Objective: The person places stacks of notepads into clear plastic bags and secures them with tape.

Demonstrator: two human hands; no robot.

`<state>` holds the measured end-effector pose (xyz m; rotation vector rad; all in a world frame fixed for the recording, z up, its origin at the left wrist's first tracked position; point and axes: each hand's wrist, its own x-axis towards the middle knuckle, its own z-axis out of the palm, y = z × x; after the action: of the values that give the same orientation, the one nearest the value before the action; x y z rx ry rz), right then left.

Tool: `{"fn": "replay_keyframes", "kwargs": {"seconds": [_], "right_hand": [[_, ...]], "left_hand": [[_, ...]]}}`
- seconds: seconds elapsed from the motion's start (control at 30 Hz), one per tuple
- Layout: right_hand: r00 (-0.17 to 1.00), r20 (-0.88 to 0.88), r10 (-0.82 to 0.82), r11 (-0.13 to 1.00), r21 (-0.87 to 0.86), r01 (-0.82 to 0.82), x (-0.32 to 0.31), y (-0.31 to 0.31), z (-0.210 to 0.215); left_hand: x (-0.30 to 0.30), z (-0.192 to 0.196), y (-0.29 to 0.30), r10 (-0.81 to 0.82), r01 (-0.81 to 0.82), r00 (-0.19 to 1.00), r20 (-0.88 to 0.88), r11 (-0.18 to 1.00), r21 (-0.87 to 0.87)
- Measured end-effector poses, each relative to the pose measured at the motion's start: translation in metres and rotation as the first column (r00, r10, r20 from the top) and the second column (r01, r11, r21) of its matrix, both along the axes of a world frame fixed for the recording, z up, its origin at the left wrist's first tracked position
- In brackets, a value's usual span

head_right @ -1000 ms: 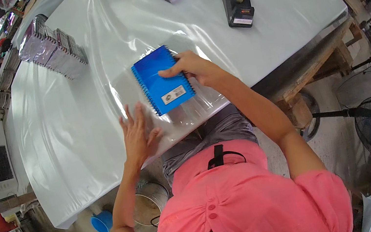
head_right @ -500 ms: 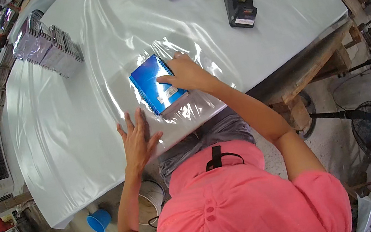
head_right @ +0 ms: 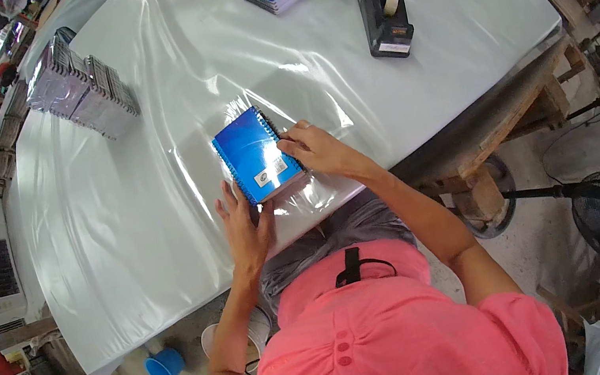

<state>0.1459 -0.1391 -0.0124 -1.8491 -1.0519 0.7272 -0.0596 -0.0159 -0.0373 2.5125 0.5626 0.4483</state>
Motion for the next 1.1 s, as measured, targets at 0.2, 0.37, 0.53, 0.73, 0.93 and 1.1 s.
{"fn": "replay_keyframes", "kwargs": {"seconds": [0.2,0.37,0.53,0.73,0.93,1.1], "right_hand": [[0.974,-0.053,-0.221,0.958,0.178,0.227,0.001,-0.008,0.008],[0.515,0.619,-0.593,0.751,0.194,0.632,0.022,-0.032,0.004],[0.8,0.391,-0.454,0.849,-0.081,0.522,0.034,-0.032,-0.006],[0.76,0.152,-0.632,0.761,-0.061,0.646,0.029,-0.036,0.015],[0.738,0.23,-0.634,0.766,0.055,0.64,0.014,-0.033,0.011],[0.685,0.399,-0.609,0.776,0.12,0.62,0.007,-0.028,0.009]], "left_hand": [[-0.01,0.008,0.011,-0.017,0.013,0.996,-0.084,0.999,-0.048],[-0.041,0.005,0.058,0.443,-0.445,0.892,-0.09,0.896,0.004],[-0.037,0.025,0.045,0.26,-0.26,0.965,-0.026,0.949,-0.177],[-0.032,0.026,0.048,0.356,-0.032,0.854,0.38,0.764,-0.644],[-0.026,0.035,0.056,0.431,0.016,0.788,0.439,0.699,-0.715],[-0.038,0.036,0.054,0.407,-0.225,0.842,0.353,0.861,-0.456]]}}
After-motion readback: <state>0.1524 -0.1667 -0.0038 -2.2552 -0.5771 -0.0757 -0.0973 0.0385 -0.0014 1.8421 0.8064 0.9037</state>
